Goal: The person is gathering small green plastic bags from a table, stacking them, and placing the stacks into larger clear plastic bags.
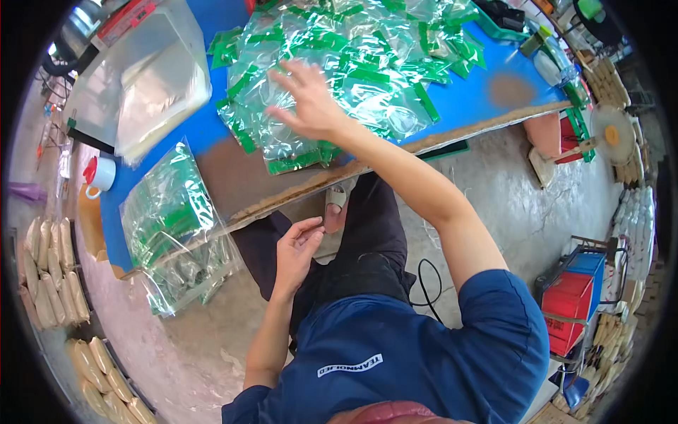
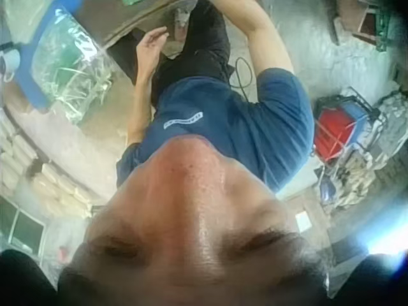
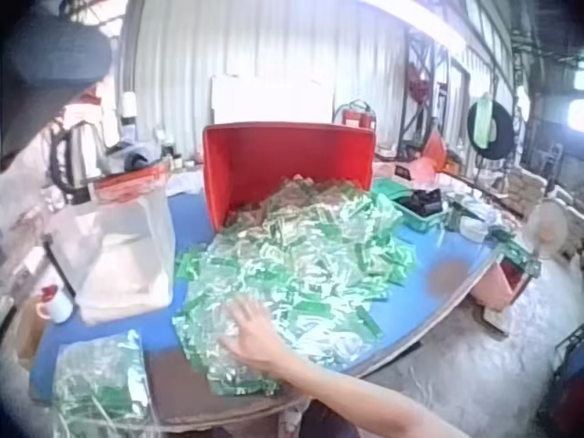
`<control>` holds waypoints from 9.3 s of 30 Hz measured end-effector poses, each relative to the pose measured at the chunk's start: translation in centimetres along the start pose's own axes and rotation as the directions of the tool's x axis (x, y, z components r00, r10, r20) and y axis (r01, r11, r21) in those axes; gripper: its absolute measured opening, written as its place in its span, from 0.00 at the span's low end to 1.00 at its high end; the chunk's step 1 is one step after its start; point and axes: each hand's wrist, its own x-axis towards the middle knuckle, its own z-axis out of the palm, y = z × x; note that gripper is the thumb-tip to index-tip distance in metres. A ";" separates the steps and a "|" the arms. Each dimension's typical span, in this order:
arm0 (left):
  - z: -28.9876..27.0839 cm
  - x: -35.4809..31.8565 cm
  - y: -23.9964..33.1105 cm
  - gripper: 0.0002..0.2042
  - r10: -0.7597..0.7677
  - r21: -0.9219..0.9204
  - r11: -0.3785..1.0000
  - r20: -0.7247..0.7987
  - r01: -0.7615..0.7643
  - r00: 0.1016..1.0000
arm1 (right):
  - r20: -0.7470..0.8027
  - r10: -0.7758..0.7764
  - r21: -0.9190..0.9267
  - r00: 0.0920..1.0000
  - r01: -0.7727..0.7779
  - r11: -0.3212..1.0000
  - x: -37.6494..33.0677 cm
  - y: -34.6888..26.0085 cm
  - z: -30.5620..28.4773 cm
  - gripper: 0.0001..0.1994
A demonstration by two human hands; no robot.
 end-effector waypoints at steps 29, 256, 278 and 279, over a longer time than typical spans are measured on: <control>-1.2 -2.6 1.1 0.17 -0.177 -0.539 0.838 -0.410 -0.081 0.895 | 0.432 -0.423 0.210 0.797 0.367 0.906 -9.3 -8.0 -0.3 0.21; -1.1 -1.8 -2.0 0.30 -0.124 -0.750 0.654 -0.237 -0.100 0.964 | 0.340 0.689 0.742 0.640 -0.632 0.221 -14.5 -12.7 -4.2 0.13; -1.2 -1.8 -1.0 0.27 -0.039 -0.704 0.708 -0.104 -0.046 0.994 | 0.648 0.483 0.573 0.589 -0.795 0.201 -13.4 -9.5 -5.9 0.17; -1.3 -1.7 -1.0 0.27 -0.041 -0.712 0.696 -0.162 -0.088 0.986 | 0.644 0.492 0.571 0.586 -0.796 0.201 -13.3 -9.4 -6.0 0.17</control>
